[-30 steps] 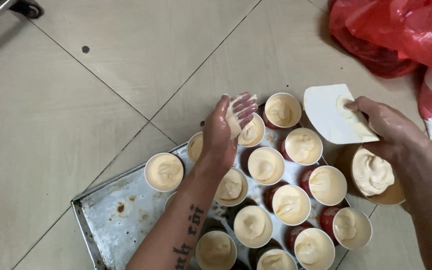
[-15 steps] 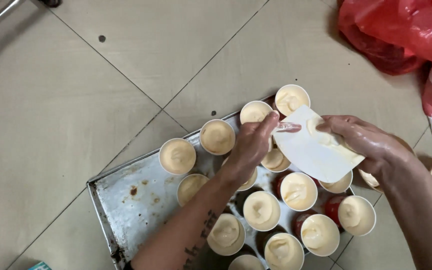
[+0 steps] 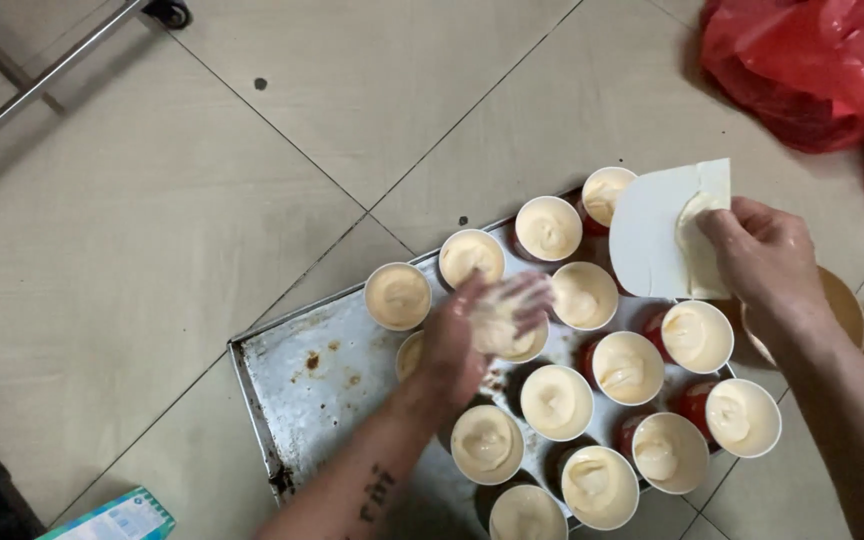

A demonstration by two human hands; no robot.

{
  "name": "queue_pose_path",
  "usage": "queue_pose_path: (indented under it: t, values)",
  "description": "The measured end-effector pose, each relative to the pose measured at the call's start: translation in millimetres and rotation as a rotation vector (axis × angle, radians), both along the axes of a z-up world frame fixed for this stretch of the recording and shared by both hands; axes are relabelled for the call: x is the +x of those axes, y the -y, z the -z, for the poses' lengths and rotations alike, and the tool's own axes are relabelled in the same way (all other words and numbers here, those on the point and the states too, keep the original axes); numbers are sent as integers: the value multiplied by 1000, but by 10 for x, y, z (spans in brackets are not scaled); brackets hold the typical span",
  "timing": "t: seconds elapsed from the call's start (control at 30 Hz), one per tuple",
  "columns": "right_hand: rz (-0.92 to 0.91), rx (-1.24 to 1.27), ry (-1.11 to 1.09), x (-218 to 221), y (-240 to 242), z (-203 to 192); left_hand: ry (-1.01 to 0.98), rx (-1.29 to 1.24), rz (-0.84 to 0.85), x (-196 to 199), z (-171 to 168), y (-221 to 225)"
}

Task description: The person uses a plastic scraper to transfer batter from a large mixing bowl into small paper molds on a tray and larger paper bowls.

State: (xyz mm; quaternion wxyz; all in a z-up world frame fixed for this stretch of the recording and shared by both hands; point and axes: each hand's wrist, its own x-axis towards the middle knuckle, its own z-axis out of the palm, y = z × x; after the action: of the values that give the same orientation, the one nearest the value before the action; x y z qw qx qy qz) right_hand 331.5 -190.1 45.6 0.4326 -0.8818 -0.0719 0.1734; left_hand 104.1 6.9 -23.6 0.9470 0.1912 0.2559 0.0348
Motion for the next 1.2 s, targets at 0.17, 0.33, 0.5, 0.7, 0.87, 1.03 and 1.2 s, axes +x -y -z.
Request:
queue_pose_path:
  t: [0.17, 0.33, 0.5, 0.7, 0.87, 1.03, 1.2]
  values:
    - [-178, -231, 223, -317, 14, -200, 74, -76, -368, -304, 183, -754]
    - [-353, -321, 511, -628, -109, -309, 187, -80, -528, -552, 246, -1133]
    - [-491, -302, 709, -945, -177, -400, 130, -34, -649, -654, 47, -1231]
    - [-850, -158, 850, -1693, -434, -305, 229, -110, -650, -534, 190, -1000]
    - [-1017, -200, 1045, -1982, -549, -148, 116, -171, -580, -397, -106, -596]
    - [-1026, -237, 1100, -1961, -600, 34, 174, -97, -576, -334, 134, -402]
    - [-963, -256, 1138, -1747, -733, 166, -66, -171, -585, -179, 39, -193]
